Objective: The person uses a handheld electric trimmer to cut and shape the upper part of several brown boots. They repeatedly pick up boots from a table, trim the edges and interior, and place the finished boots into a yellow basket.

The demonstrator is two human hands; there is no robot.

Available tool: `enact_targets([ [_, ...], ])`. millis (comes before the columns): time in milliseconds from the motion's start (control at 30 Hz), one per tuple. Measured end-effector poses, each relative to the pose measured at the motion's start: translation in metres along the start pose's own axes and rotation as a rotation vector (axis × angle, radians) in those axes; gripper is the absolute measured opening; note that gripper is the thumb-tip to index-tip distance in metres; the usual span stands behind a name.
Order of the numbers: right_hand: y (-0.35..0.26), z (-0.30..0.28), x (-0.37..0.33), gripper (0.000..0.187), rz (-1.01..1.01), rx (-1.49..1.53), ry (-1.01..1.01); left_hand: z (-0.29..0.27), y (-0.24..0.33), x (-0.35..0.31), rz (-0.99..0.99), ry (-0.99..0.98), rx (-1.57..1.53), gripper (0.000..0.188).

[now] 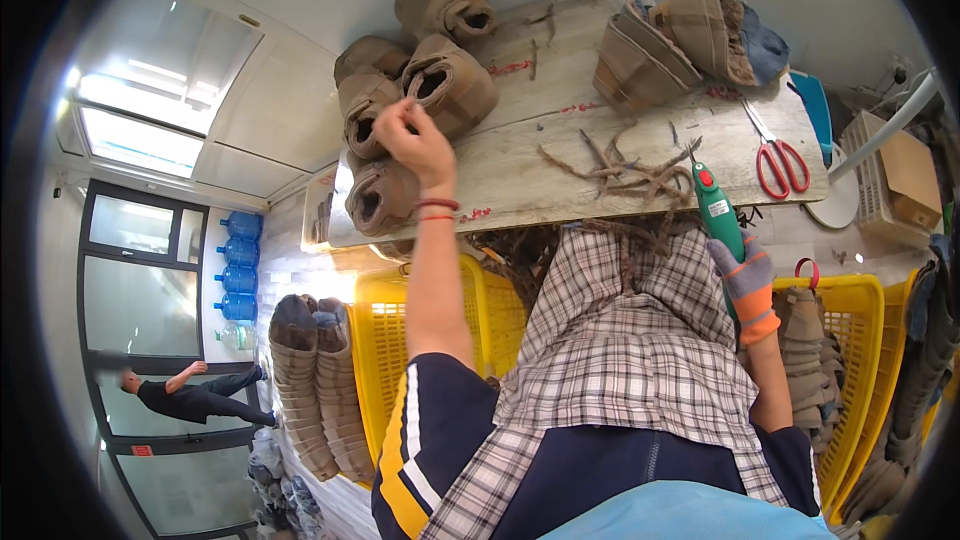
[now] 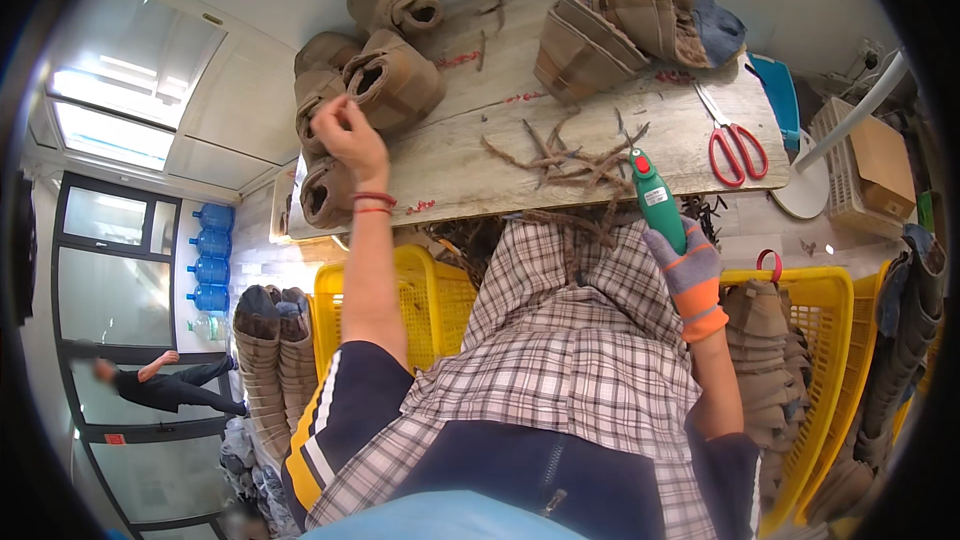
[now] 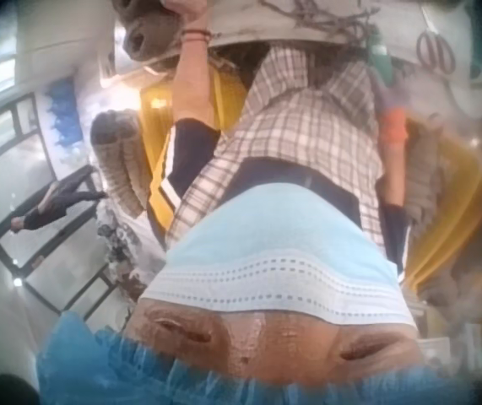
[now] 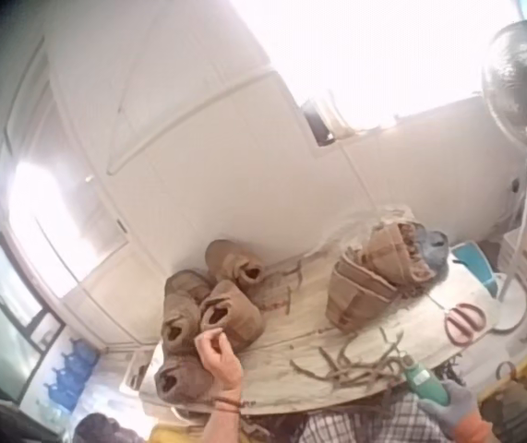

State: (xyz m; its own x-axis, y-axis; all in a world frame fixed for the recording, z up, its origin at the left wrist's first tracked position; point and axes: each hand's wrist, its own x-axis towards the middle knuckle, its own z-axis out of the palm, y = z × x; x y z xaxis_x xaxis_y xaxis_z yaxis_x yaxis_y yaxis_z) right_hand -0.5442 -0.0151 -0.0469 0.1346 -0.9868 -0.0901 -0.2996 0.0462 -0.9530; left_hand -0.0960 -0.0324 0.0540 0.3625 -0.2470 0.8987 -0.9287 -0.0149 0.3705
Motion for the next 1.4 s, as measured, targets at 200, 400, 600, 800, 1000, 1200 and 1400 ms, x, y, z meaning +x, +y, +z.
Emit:
enact_targets([
  [200, -0.007, -0.005, 0.000, 0.040, -0.027, 0.030, 0.008, 0.127, 0.065, -0.126, -1.109, -0.498, -0.956, 0.030],
  [400, -0.007, -0.010, -0.002, 0.043, -0.025, -0.025, 0.060, 0.190, 0.127, -0.117, -1.457, -0.560, -0.931, 0.045],
  [600, -0.013, -0.015, 0.000, 0.041, -0.019, -0.034, 0.066, 0.202, 0.130, -0.124, -1.179, -0.324, -1.214, 0.043],
  [800, -0.028, -0.018, 0.011, 0.040, -0.019, -0.004, 0.087, 0.158, 0.109, -0.076, -0.859, -0.418, -1.323, 0.030],
  [1000, -0.041, -0.023, 0.021, 0.047, -0.204, -0.010, 0.064, 0.046, 0.068, -0.012, -1.379, -0.418, -1.621, 0.033],
  [1200, -0.063, -0.016, 0.008, 0.053, -0.582, -0.306, 0.023, -0.022, 0.041, -0.006, -1.713, -0.408, -1.671, 0.028],
  [1400, -0.051, -0.018, 0.003, 0.064, -0.930, -0.591, 0.092, -0.043, 0.029, -0.031, -1.913, -0.481, -1.791, 0.029],
])
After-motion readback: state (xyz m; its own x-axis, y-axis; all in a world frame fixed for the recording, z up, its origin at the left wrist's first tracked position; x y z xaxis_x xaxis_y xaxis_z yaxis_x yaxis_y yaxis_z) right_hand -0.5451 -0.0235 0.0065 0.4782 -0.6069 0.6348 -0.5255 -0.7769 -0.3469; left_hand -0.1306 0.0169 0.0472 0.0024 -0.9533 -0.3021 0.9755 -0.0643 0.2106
